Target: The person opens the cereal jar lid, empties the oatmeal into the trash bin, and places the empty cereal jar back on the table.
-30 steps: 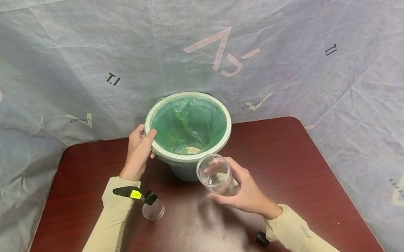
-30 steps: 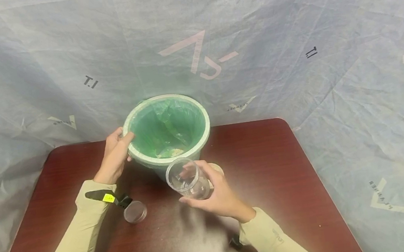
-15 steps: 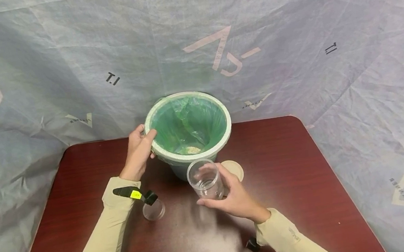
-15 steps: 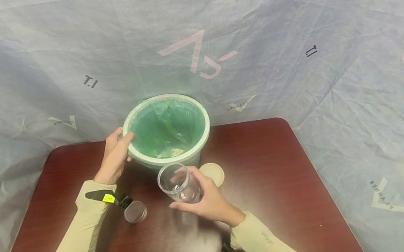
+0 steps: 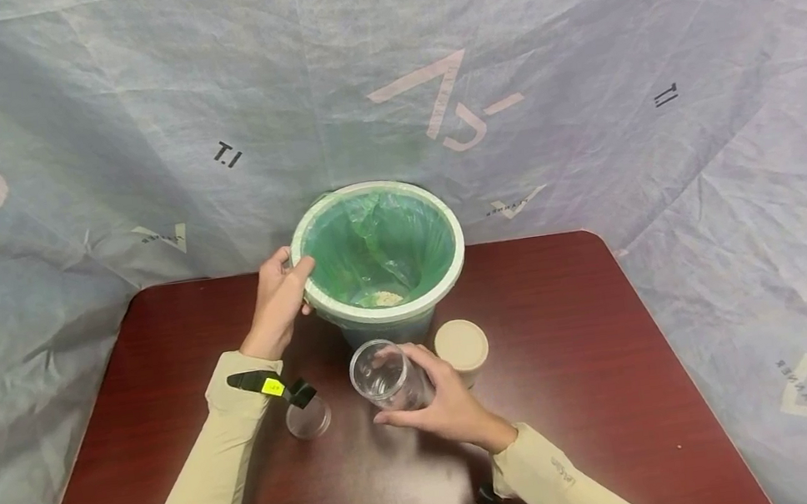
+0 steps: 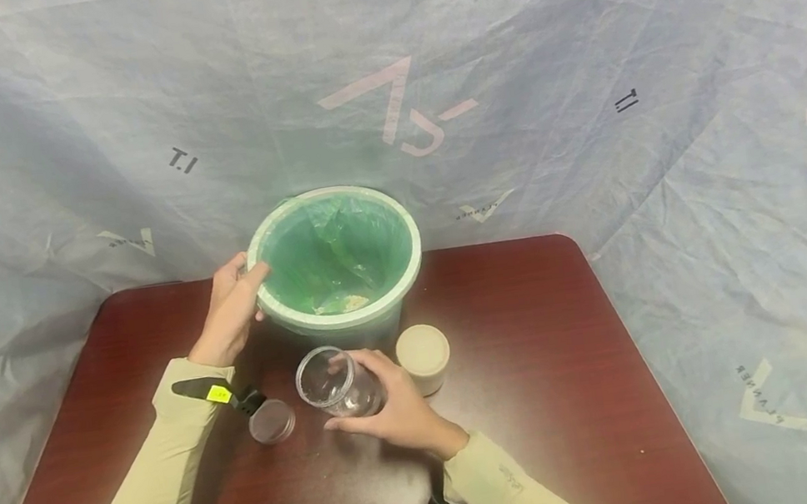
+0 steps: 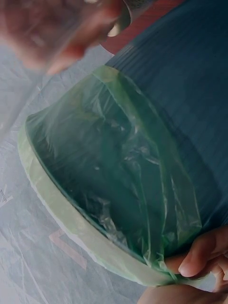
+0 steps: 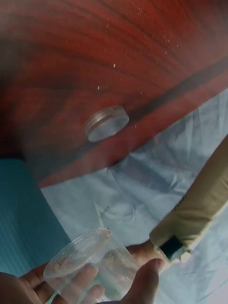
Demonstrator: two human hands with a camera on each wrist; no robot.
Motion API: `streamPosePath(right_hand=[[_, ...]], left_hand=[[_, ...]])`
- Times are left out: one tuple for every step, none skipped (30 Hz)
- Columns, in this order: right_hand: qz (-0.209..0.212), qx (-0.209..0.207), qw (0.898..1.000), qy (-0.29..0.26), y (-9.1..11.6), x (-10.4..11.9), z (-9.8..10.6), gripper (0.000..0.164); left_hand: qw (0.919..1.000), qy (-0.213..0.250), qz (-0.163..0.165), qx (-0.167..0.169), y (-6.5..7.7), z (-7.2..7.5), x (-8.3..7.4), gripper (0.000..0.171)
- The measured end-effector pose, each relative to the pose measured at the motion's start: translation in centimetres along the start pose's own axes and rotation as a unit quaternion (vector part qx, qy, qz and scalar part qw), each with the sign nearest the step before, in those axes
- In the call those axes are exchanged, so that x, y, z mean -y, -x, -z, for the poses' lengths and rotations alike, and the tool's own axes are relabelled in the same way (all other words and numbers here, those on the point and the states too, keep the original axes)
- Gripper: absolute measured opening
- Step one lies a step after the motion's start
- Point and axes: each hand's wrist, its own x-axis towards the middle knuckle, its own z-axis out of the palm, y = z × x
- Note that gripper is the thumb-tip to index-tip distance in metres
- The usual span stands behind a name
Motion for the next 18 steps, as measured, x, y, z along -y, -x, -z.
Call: streamPosePath(right_hand=[[-0.002, 0.003, 1.000, -0.002, 0.1, -0.7, -0.3, 0.078], [-0.002, 0.005, 1.000, -0.006, 0.3, -1.4, -0.5, 0.078], [-0.004, 0.008, 1.000, -0.012, 0.4, -2.0, -0.7, 0.079], [-0.006, 0.012, 1.000, -0.017, 0.5, -2.4, -0.9, 0.079], [-0.010, 0.015, 1.000, -0.019, 0.5, -2.7, -1.0, 0.079], [-0.014, 0.019, 1.000, -0.021, 0.6, -2.8, -1.1, 0.078], [-0.017, 0.022, 0.999, -0.022, 0.6, -3.0, -1.2, 0.077], [-0.021, 0.025, 0.999, -0.020, 0.7, -3.2, -1.3, 0.076], [-0.027, 0.029, 0.999, -0.017, 0.8, -3.4, -1.4, 0.076], [-0.032, 0.031, 0.999, -0.012, 0.8, -3.6, -1.5, 0.076], [-0.037, 0.033, 0.999, -0.010, 0.9, -3.9, -1.6, 0.076], [-0.040, 0.035, 0.999, -0.009, 0.9, -4.1, -1.7, 0.076], [-0.046, 0.036, 0.998, -0.009, 1.0, -4.3, -1.8, 0.076], [-0.051, 0.038, 0.998, -0.011, 1.0, -4.5, -1.9, 0.076], [-0.057, 0.039, 0.998, -0.013, 1.0, -4.6, -2.0, 0.077], [-0.061, 0.040, 0.997, -0.017, 1.1, -4.8, -2.1, 0.077], [-0.065, 0.042, 0.997, -0.021, 1.1, -4.9, -2.2, 0.077], [-0.070, 0.044, 0.996, -0.023, 1.1, -5.1, -2.4, 0.076]], left_hand=[[1.0000, 0.000, -0.001, 0.000, 0.0, 0.0, 0.0, 0.013], [1.0000, 0.000, -0.001, 0.001, 0.0, 0.0, 0.0, 0.013], [1.0000, 0.000, -0.001, 0.002, 0.0, 0.0, 0.0, 0.014], [1.0000, 0.001, -0.002, 0.003, 0.0, 0.0, -0.1, 0.015], [1.0000, 0.002, -0.003, 0.003, 0.0, 0.0, -0.1, 0.015], [1.0000, 0.003, -0.004, 0.003, 0.0, 0.0, -0.1, 0.015], [1.0000, 0.004, -0.004, 0.003, 0.0, 0.0, -0.1, 0.015], [1.0000, 0.004, -0.004, 0.003, 0.0, 0.0, -0.1, 0.014], [1.0000, 0.005, -0.004, 0.002, 0.0, 0.0, -0.1, 0.014], [1.0000, 0.007, -0.004, 0.002, 0.0, -0.1, 0.0, 0.014], [1.0000, 0.008, -0.004, 0.002, 0.0, -0.1, 0.0, 0.014], [0.9999, 0.010, -0.004, 0.002, 0.0, -0.1, 0.0, 0.013], [0.9999, 0.010, -0.004, 0.002, 0.0, -0.1, 0.0, 0.013], [0.9999, 0.010, -0.004, 0.003, 0.0, 0.0, 0.0, 0.013], [0.9999, 0.010, -0.004, 0.003, 0.0, 0.0, 0.0, 0.013], [0.9999, 0.009, -0.003, 0.003, 0.0, 0.0, 0.0, 0.012], [1.0000, 0.008, -0.003, 0.003, 0.0, 0.0, 0.0, 0.012], [1.0000, 0.007, -0.003, 0.003, 0.0, 0.1, 0.0, 0.011]])
